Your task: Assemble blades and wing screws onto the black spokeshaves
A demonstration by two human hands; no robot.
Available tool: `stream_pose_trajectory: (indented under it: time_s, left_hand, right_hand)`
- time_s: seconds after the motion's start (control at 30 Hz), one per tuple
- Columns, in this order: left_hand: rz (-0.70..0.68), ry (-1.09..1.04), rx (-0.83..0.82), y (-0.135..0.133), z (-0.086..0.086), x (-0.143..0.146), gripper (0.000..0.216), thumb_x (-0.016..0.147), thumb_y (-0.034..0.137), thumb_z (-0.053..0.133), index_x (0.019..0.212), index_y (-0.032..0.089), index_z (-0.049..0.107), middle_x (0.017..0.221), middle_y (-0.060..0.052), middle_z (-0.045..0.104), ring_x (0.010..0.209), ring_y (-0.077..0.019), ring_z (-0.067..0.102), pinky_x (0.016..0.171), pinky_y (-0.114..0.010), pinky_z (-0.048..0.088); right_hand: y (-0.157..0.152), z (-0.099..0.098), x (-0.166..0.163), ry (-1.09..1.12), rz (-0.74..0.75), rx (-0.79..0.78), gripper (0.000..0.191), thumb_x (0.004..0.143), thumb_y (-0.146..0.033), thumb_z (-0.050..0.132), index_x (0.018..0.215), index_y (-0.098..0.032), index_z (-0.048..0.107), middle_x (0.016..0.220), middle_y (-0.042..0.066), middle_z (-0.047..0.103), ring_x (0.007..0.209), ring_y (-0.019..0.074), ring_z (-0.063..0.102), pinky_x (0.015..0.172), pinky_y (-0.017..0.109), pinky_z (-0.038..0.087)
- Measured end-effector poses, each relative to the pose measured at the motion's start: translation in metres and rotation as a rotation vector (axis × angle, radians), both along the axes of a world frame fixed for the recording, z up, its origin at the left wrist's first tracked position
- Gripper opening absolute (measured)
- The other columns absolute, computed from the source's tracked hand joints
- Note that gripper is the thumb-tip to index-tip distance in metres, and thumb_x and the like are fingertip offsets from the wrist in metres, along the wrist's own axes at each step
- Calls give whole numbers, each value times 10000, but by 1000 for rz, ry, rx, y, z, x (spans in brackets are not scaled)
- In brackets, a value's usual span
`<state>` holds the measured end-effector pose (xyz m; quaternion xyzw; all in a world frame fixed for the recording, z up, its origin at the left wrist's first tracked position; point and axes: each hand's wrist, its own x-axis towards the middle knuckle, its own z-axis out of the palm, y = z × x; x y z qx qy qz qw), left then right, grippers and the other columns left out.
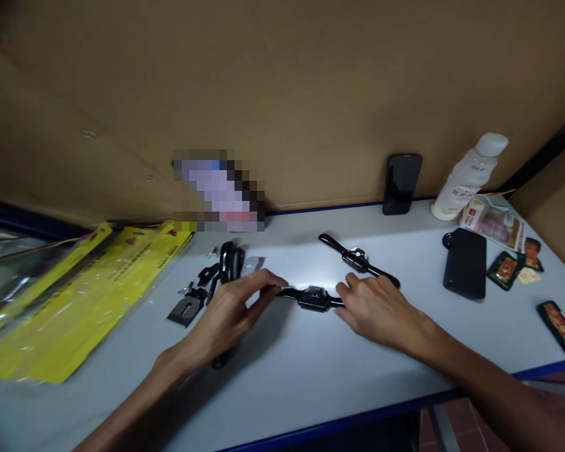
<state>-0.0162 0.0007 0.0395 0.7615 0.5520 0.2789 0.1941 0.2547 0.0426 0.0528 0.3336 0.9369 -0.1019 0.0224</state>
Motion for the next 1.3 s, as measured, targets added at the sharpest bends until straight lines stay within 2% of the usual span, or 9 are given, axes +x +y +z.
stream_pose_trajectory:
  time_s: [0.17,0.3,0.47,0.63,0.83,0.93,1.1,1.23,1.3]
  left_hand:
    - [-94,-196,-160,-10,-3,29,175,945,191,491,923,200,665,856,-17,705,771,-152,652,706,-275,497]
    - [-112,-312,-225,-16,-1,41,161,925,212,521,854,193,664,785,-11,695,711,-144,630,664,-270,478]
    - [-72,-442,-239,-19,-1,48,154,909,224,555,806,185,662,766,-17,684,707,-138,619,664,-268,476]
    - [20,-661,-396,-14,-10,50,189,876,314,641,1000,173,658,778,-28,685,684,-148,630,619,-272,523]
    - [35,-662,-399,-15,-16,50,189,886,354,642,924,171,670,709,-26,691,645,-159,650,602,-285,546]
    - [62,-594,-313,-16,-10,47,170,880,348,656,900,183,690,759,-23,716,681,-161,667,642,-282,550]
    - [102,-360,-169,-10,-8,36,160,910,306,611,854,190,706,826,-26,732,761,-172,673,703,-287,527]
    - [48,-250,-116,-6,-16,36,152,936,262,561,896,185,686,863,-42,723,789,-180,665,715,-307,525]
    - [0,-201,-64,-6,-19,39,134,940,231,550,913,186,674,870,-44,705,798,-181,652,732,-322,524]
  right_hand:
    - [-2,0,-10,234,-74,-82,277,1028,-332,434,1031,-162,653,962,63,685,755,175,612,622,324,348]
    - [-11,0,-18,315,33,-220,314,1048,-309,366,1026,-162,642,928,57,683,726,154,584,635,319,372]
    - [-16,-6,-22,339,35,-291,293,1039,-289,367,894,-180,597,804,31,647,649,143,531,613,314,355]
    - [-15,-13,-27,516,-131,-346,279,1027,-296,341,893,-188,560,803,31,637,672,137,539,630,291,378]
    - [-19,-19,-34,592,-160,-384,283,1025,-293,322,898,-195,556,786,22,643,685,136,556,653,282,397]
    - [-14,-14,-29,528,-137,-309,291,1041,-300,337,924,-192,580,838,22,662,722,133,576,674,281,400]
    - [-2,-4,-8,182,-107,14,167,961,-315,555,956,-171,639,949,71,671,816,192,601,616,307,342]
    - [-5,-9,-5,77,-9,81,66,879,-153,603,938,-157,633,918,66,657,825,208,599,561,314,289]
    - [-8,-13,-8,85,20,89,135,848,-61,560,926,-153,622,892,57,650,811,200,592,553,320,280]
